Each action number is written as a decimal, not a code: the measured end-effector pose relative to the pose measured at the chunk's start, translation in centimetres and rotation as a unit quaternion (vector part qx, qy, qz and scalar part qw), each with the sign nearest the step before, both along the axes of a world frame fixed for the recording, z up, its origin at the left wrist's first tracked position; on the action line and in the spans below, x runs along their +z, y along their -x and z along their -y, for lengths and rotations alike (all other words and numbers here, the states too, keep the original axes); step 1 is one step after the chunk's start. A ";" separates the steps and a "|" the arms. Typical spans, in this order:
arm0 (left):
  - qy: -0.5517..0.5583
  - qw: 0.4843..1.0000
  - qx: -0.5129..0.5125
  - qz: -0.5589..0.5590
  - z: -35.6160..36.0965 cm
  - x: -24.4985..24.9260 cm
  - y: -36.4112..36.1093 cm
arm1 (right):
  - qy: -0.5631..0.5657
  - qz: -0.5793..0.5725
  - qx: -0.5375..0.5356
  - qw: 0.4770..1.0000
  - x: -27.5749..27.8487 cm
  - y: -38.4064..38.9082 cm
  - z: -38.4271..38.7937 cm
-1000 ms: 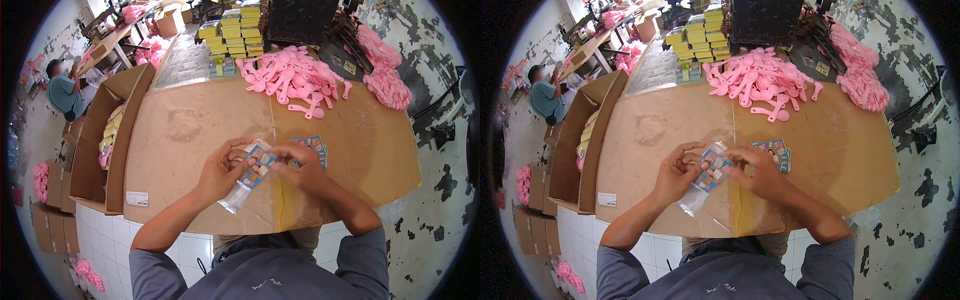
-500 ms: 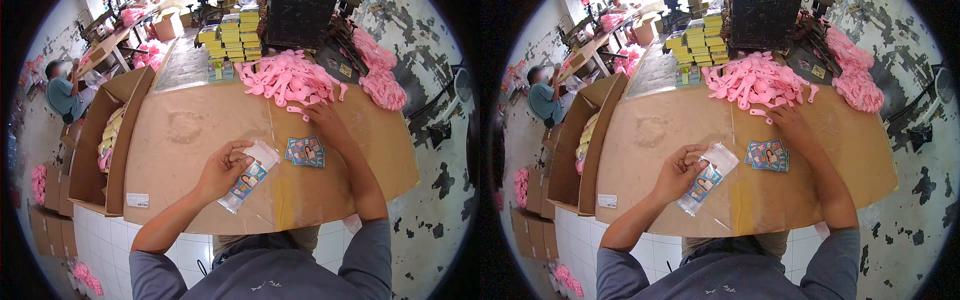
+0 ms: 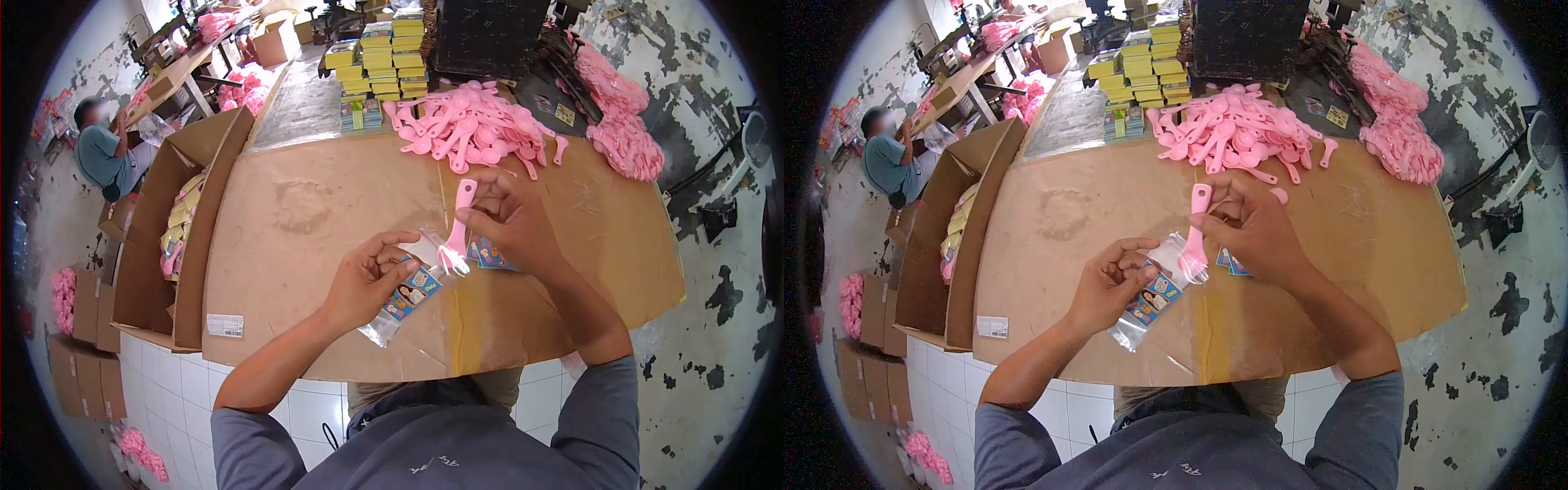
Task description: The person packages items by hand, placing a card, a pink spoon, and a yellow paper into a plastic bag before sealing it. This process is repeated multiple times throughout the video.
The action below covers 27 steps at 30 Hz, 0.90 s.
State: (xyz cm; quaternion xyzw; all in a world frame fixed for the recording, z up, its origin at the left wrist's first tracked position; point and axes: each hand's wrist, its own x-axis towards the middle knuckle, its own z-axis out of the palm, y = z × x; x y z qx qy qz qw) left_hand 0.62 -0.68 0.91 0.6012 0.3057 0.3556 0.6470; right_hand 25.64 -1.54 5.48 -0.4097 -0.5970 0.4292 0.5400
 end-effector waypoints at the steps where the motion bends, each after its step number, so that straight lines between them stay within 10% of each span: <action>1: 0.006 1.000 0.002 0.006 0.1 0.1 -0.1 | 0.011 -0.018 0.000 1.000 0.6 0.6 0.3; 13: 0.014 1.000 0.019 0.002 -0.2 -1.0 -0.1 | -0.039 -0.052 -0.038 0.997 -2.1 3.3 0.9; 19: 0.016 1.000 0.002 0.015 -0.8 -1.0 0.4 | -0.131 0.236 0.066 0.961 -3.3 1.3 1.1; 22: 0.054 0.998 -0.024 0.035 -1.0 -0.8 0.8 | 0.019 0.047 0.076 0.996 -2.1 1.9 1.2; 27: 0.066 0.994 -0.071 0.059 -0.8 -0.3 1.0 | -0.148 0.219 0.117 0.957 0.9 2.4 1.0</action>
